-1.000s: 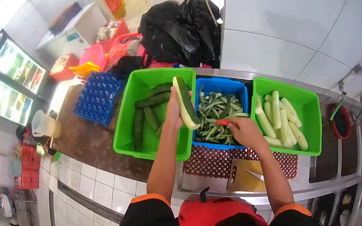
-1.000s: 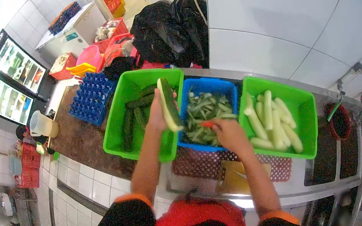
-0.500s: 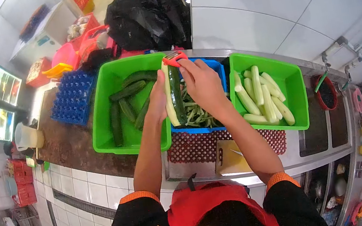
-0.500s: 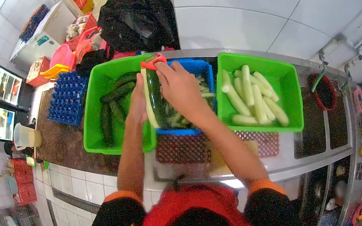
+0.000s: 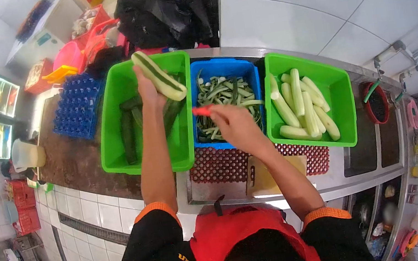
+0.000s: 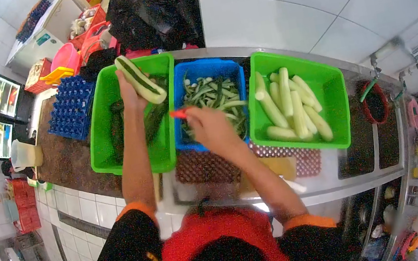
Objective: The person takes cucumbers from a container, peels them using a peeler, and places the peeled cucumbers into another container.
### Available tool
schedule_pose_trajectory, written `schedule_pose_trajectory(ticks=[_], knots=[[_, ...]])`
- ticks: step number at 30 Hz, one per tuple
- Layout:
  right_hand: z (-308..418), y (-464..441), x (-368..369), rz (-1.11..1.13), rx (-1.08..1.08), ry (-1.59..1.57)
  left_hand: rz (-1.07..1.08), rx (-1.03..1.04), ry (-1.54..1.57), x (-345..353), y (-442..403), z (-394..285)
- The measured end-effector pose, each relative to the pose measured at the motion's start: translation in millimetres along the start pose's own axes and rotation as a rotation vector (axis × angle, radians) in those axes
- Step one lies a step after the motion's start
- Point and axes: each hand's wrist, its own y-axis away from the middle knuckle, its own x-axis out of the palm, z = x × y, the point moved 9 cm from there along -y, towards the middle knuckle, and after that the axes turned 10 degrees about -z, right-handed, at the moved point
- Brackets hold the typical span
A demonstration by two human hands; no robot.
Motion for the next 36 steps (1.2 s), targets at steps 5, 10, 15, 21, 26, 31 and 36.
schedule_pose_trajectory(ticks=[5, 10, 15, 21, 26, 31, 36], knots=[[14, -56, -18, -0.195, -0.112, 0.139, 0.267, -0.191, -0.222, 16, 44, 32], [15, -87, -18, -0.269, -0.067, 0.257, 0.360, -0.058, -0.260, 34, 62, 45], [11, -86, -18, -0.291, -0.058, 0.250, 0.433, 0.138, -0.412, 33, 59, 34], [5, -41, 6, -0.161, -0.021, 0.227, 0.305, 0.003, -0.222, 22, 53, 41], [-5, 22, 14, -0.014, 0.033, 0.046, 0.054, -0.101, -0.301, -10, 14, 29], [-9, 5, -6, 0.017, 0.162, 0.078, 0.117, -0.171, -0.156, -9, 7, 29], [13, -53, -31, -0.206, -0.091, 0.092, 0.343, -0.198, -0.155, 35, 57, 34]])
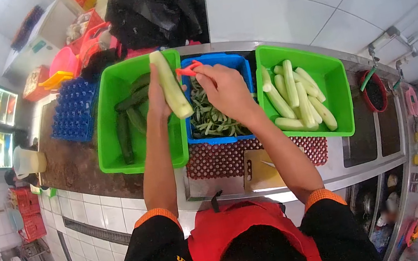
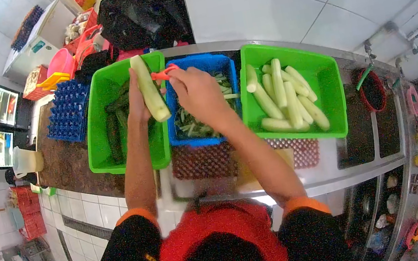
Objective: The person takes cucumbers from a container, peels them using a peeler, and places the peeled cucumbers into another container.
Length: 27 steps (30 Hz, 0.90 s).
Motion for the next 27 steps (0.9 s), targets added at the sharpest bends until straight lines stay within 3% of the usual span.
schedule_pose_trajectory(ticks=[2, 4, 6, 9, 12, 15, 21, 27], knots=[[7, -2, 3, 0.025, -0.005, -0.010, -0.042, -0.002, 0.042, 3, 1, 6], [13, 17, 19, 0.194, -0.059, 0.216, 0.010, -0.027, 0.086, 3, -2, 10], [21, 39, 12, 0.183, -0.005, 0.139, -0.072, 0.089, -0.002, -7, -6, -5], [10, 63, 6, 0.342, 0.072, 0.215, -0.168, 0.168, 0.011, -26, -10, -17], [2, 62, -4, 0.302, 0.079, 0.165, -0.230, 0.160, 0.010, -42, -20, -19], [5, 29, -17, 0.102, 0.029, 0.147, -0.137, 0.091, -0.114, -23, -5, -15], [9, -15, -6, -0.064, -0.035, 0.128, 0.041, -0.036, -0.152, 12, 16, 0], [11, -35, 5, -0.089, -0.118, -0.009, 0.072, -0.005, -0.255, 24, 28, -11]])
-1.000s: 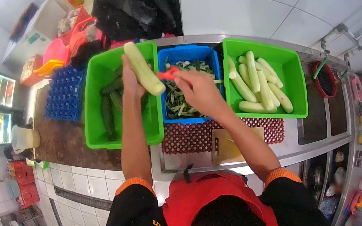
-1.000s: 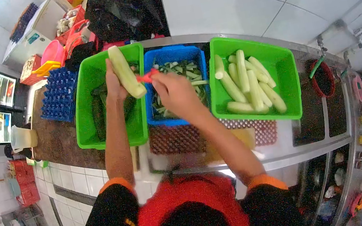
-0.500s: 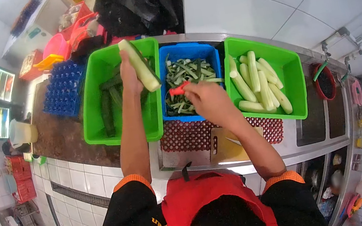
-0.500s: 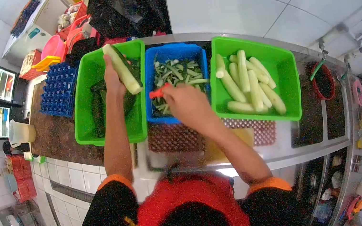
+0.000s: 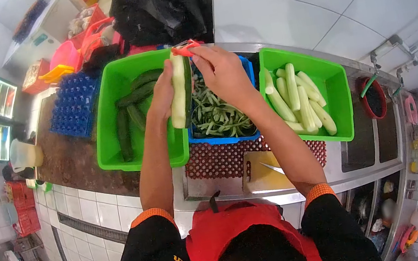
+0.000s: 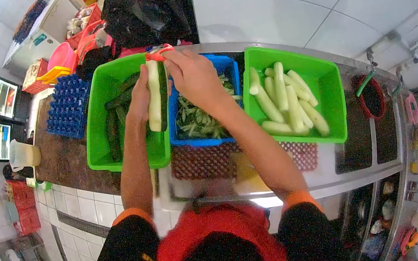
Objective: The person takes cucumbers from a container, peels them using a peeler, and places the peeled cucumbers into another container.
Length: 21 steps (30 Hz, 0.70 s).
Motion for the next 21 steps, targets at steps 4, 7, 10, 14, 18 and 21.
schedule_pose_trajectory(ticks=[4, 7, 10, 14, 18, 21], knots=[[-2, 20, 8, 0.073, 0.076, 0.015, -0.013, 0.021, 0.014, -12, -11, 0], [1, 58, 21, 0.207, 0.104, -0.007, -0.286, 0.094, 0.212, -42, -34, -3], [-13, 92, 21, 0.322, 0.423, -0.211, -0.388, 0.125, 0.294, -73, -53, 3], [-11, 84, 19, 0.370, 0.412, -0.258, -0.371, 0.126, 0.341, -84, -63, 6], [-11, 7, 15, 0.035, 0.070, -0.015, -0.141, 0.070, 0.155, -29, -37, 9], [-9, 9, 25, 0.000, 0.040, 0.066, -0.124, 0.089, 0.202, -10, -35, 4]])
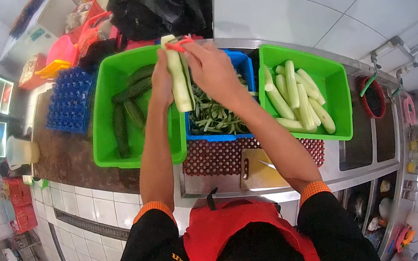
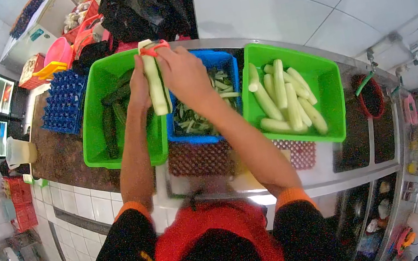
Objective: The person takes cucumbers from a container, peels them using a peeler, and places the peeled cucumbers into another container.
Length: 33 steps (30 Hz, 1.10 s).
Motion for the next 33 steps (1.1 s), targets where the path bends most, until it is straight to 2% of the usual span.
schedule_pose_trajectory(ticks=[6, 7, 9, 10, 12, 13, 14, 16, 17, 18, 20, 21, 22, 23, 24, 26, 28, 32, 33], knots=[[8, 85, 0, 0.261, 0.059, 0.036, -0.252, 0.092, 0.047, -42, -31, -12], [6, 98, -4, 0.271, 0.057, 0.026, -0.297, 0.153, 0.149, -49, -33, -15], [-9, 123, 2, 0.464, 0.195, 0.032, -0.351, 0.194, 0.296, -58, -40, -18], [-14, 118, 0, 0.454, 0.189, 0.042, -0.338, 0.196, 0.303, -59, -45, -21], [-17, 106, -20, 0.246, 0.230, -0.140, -0.094, 0.161, 0.228, -47, -43, -23], [-25, 104, -25, 0.304, 0.378, -0.164, -0.121, 0.169, 0.186, -48, -42, -24], [-31, 100, -27, 0.291, 0.382, -0.161, -0.109, 0.166, 0.181, -46, -40, -25], [-59, 112, -21, 0.334, 0.716, -0.345, -0.022, 0.164, 0.337, -33, -28, -26], [-67, 114, -22, 0.341, 0.775, -0.328, -0.068, 0.096, 0.301, -29, -18, -17], [-66, 114, -25, 0.306, 0.795, -0.306, -0.038, 0.063, 0.298, -19, -7, -8], [-51, 102, -42, 0.078, 0.688, -0.219, 0.036, -0.099, 0.148, 1, 12, 25], [-47, 103, -46, 0.086, 0.726, -0.214, 0.143, -0.085, 0.171, 25, 30, 31], [-45, 106, -49, 0.100, 0.759, -0.217, 0.164, -0.109, 0.174, 39, 36, 45], [-50, 109, -54, 0.013, 0.671, -0.238, 0.177, -0.088, 0.138, 50, 41, 55], [-61, 121, -58, 0.007, 0.673, -0.229, 0.186, -0.058, 0.103, 57, 47, 60], [-94, 146, -87, -0.206, 0.879, -0.331, 0.222, -0.061, 0.151, 67, 52, 53], [-118, 170, -128, -0.299, 1.115, -0.262, 0.132, 0.043, -0.101, 46, 42, 43], [-175, 229, -210, -0.509, 1.099, -0.057, -0.141, 0.271, -0.785, -48, 11, 3], [-165, 228, -224, -0.581, 1.103, -0.069, -0.205, 0.298, -1.081, -79, 3, 0]])
